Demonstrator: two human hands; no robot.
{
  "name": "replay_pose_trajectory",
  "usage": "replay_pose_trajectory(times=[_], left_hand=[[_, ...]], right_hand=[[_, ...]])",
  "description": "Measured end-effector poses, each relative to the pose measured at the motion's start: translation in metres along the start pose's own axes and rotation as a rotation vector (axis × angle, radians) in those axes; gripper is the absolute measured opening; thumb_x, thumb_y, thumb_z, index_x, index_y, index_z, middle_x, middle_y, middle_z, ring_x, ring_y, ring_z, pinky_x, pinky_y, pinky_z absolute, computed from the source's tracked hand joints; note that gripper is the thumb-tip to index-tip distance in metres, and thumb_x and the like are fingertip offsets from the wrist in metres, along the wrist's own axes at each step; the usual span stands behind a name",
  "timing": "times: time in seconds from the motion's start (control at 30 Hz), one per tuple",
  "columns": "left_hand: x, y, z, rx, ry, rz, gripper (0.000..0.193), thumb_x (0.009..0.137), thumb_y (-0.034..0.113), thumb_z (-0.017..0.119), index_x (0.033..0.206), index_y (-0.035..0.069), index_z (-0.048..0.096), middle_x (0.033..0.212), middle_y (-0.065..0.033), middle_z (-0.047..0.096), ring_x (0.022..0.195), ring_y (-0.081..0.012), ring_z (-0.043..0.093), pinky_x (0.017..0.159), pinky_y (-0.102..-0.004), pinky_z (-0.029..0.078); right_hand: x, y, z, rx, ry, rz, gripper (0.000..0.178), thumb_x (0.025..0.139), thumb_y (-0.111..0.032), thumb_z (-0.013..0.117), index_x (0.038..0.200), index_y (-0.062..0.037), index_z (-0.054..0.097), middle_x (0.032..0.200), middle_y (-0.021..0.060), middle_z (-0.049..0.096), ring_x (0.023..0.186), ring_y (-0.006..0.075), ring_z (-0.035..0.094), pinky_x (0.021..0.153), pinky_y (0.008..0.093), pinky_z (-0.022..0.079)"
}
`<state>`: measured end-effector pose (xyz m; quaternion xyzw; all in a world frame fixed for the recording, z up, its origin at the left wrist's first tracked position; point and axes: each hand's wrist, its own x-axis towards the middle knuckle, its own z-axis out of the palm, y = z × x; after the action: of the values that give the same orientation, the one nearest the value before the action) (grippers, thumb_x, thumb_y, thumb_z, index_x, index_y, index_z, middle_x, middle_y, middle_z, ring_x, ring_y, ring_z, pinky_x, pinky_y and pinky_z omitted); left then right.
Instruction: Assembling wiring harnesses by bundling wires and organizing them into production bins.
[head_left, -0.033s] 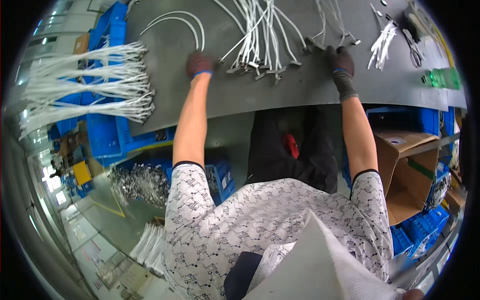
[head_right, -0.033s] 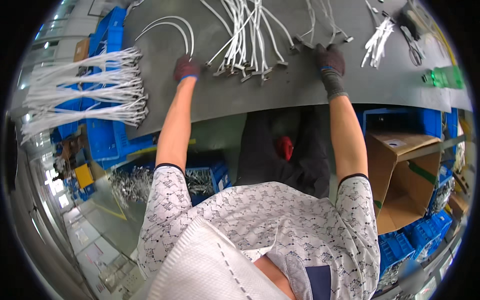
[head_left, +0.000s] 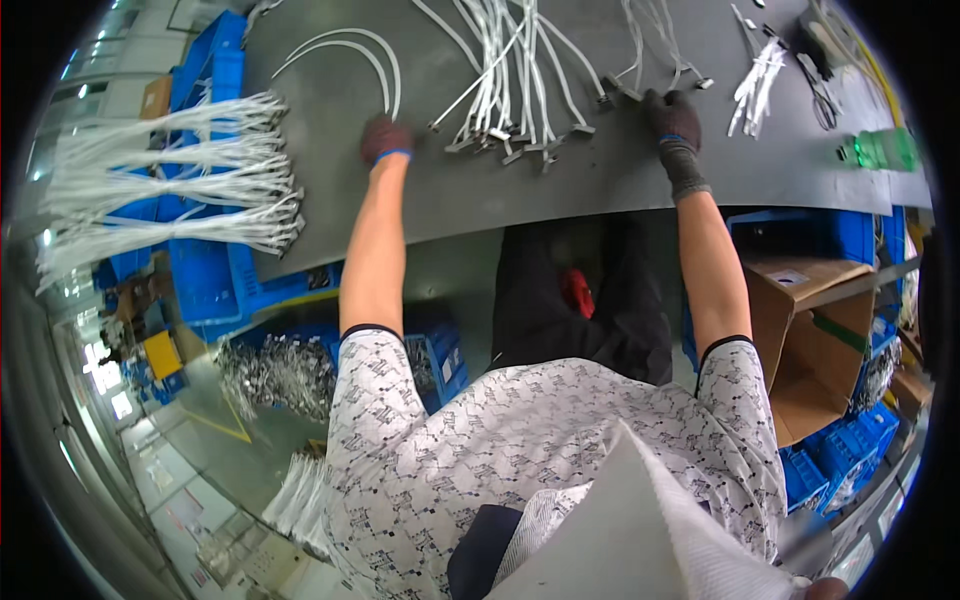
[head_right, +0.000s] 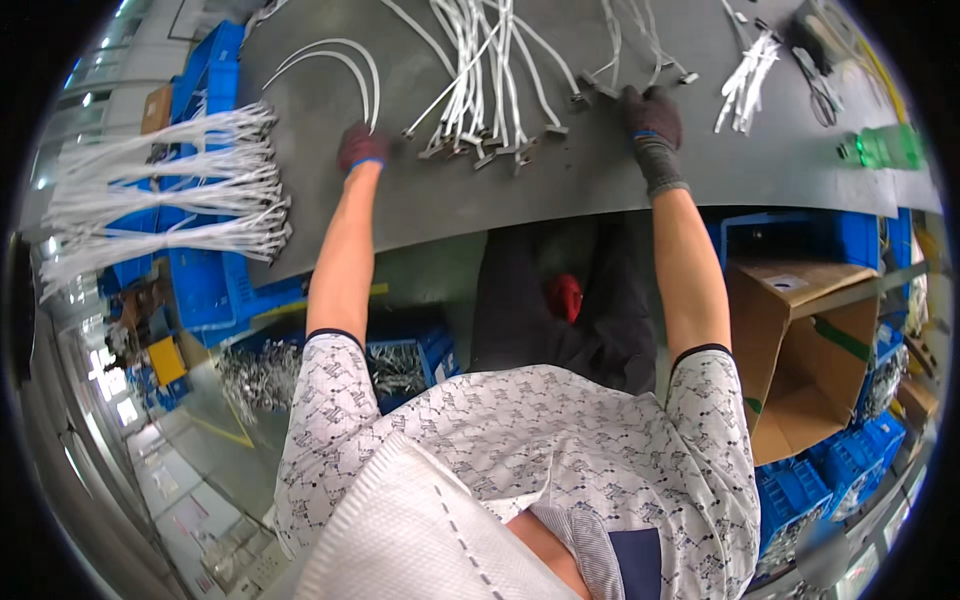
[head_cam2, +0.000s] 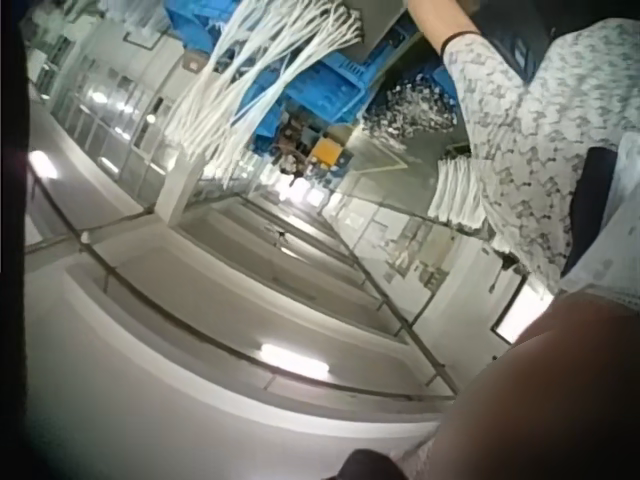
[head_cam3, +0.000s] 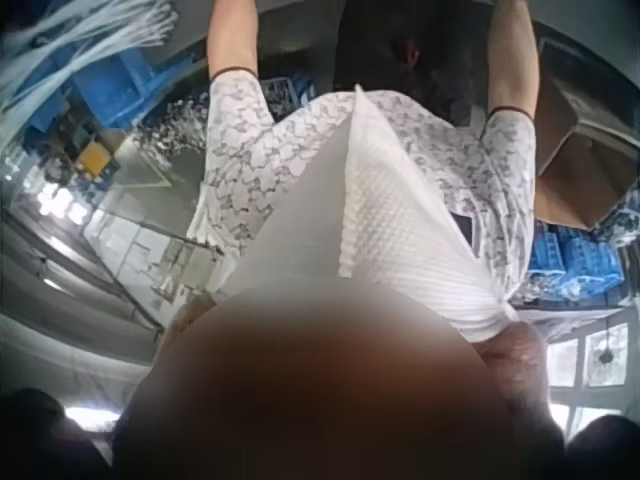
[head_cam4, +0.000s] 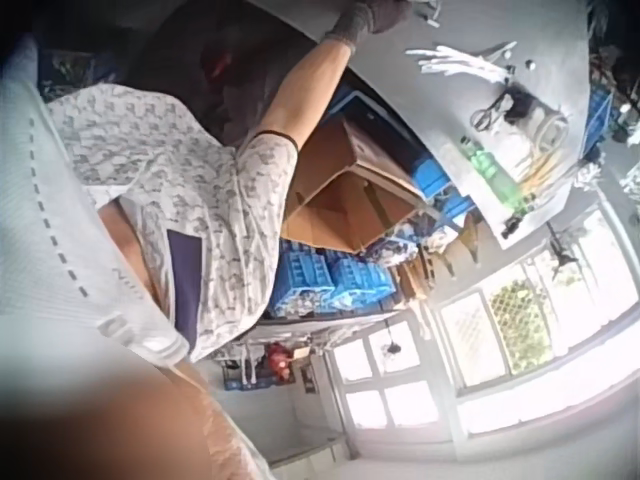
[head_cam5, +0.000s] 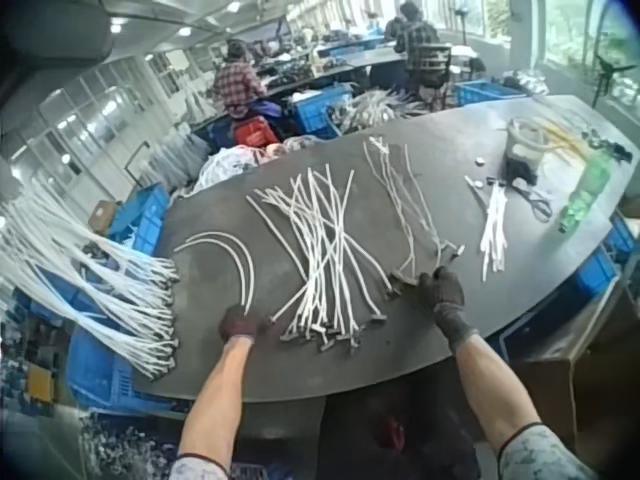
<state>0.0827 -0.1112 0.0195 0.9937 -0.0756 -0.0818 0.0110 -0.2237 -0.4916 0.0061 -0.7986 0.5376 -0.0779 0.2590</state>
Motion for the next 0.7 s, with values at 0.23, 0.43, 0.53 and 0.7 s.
replay_pose_trajectory(times=[0.23,0.43,0.53,0.7], left_hand=[[0.014,0.022,0.006,0.002,-0.097,0.083,0.03,0.088,0.026,0.058,0.105,0.008,0.075,0.115,-0.0189,0.071,0.107,-0.0391,0.069,0.088,-0.047,0.056],[0.011,-0.03,0.03,-0.427,-0.242,0.12,0.025,0.091,0.026,0.062,0.098,0.004,0.072,0.094,-0.0158,0.072,0.087,-0.0264,0.071,0.075,-0.0388,0.058],[-0.035,-0.016,-0.009,-1.073,-0.508,-0.045,0.017,0.092,0.02,0.063,0.096,0.005,0.07,0.088,-0.0083,0.069,0.079,-0.0153,0.067,0.07,-0.032,0.057],[-0.086,0.019,-0.007,-1.756,-0.888,0.17,0.027,0.089,0.008,0.071,0.114,0.002,0.064,0.095,-0.0075,0.067,0.083,-0.0194,0.067,0.077,-0.0362,0.059]], right_hand=[[-0.009,0.066,-0.01,0.248,0.112,-0.251,0.039,0.082,-0.032,0.072,0.108,-0.0027,0.07,0.1,0.0185,0.072,0.092,0.0341,0.07,0.082,0.0427,0.055],[-0.131,0.086,-0.05,0.933,-0.221,0.144,0.024,0.097,-0.024,0.059,0.114,-0.0067,0.057,0.082,0.0082,0.066,0.07,0.0158,0.067,0.061,0.0322,0.053],[-0.217,0.213,-0.04,0.087,0.11,-0.426,0.026,0.098,-0.018,0.054,0.119,-0.0028,0.057,0.086,0.0249,0.067,0.079,0.0429,0.067,0.065,0.051,0.05],[-0.362,0.382,-0.055,-0.518,-0.566,-0.127,0.026,0.092,-0.015,0.054,0.114,-0.0031,0.061,0.096,0.0233,0.07,0.088,0.04,0.069,0.073,0.049,0.055]])
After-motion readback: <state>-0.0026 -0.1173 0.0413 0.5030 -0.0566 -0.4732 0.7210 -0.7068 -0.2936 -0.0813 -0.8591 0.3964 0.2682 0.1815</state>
